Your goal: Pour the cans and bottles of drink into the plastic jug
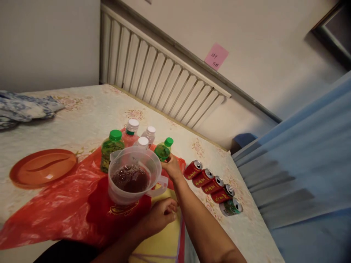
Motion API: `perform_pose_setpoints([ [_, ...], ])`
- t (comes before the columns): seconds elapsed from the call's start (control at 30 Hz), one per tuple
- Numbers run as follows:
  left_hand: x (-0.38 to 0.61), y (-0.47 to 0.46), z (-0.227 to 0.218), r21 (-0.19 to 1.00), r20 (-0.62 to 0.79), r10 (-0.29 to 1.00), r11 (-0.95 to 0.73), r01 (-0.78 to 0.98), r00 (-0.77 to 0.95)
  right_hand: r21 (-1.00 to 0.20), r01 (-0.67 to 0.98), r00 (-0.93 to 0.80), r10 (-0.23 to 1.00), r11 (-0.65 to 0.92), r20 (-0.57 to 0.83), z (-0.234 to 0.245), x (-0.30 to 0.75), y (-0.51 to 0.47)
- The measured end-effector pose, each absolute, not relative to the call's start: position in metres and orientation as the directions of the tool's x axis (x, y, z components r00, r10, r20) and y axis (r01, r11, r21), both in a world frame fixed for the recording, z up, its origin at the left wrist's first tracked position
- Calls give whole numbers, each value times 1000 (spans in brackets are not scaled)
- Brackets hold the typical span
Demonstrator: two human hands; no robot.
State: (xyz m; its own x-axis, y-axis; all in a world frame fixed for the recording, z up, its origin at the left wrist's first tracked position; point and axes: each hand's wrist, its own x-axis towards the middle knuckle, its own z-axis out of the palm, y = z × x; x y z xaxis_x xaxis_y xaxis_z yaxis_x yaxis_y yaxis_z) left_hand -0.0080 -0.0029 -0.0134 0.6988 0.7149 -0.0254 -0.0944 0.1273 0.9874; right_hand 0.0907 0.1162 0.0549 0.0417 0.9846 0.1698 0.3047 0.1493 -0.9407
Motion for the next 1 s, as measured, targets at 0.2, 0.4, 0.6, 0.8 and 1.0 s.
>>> perform_pose_setpoints([
  [0.2, -8, -1, -7, 992, -25, 693, 104, -66, 721, -969, 169, -19, 983, 183, 182, 38, 74, 119],
  [0.4, -4, 1, -19, 995, -4, 683, 76, -66, 730, -969, 187, 12, 986, 159, 164, 38, 90, 110],
  [0.6, -1, 5, -22, 996, -44, 653, 83, -13, 756, -962, 262, 328, 931, 72, 159, 27, 149, 28],
  [0.8, 0, 6, -23, 993, -65, 640, 114, -11, 765, -911, 396, 752, 611, -118, 248, -9, 256, -95],
  [1.0, 2, 8, -21, 992, -83, 628, 127, 4, 774, -913, 361, 889, 368, -192, 274, -11, 361, -138],
])
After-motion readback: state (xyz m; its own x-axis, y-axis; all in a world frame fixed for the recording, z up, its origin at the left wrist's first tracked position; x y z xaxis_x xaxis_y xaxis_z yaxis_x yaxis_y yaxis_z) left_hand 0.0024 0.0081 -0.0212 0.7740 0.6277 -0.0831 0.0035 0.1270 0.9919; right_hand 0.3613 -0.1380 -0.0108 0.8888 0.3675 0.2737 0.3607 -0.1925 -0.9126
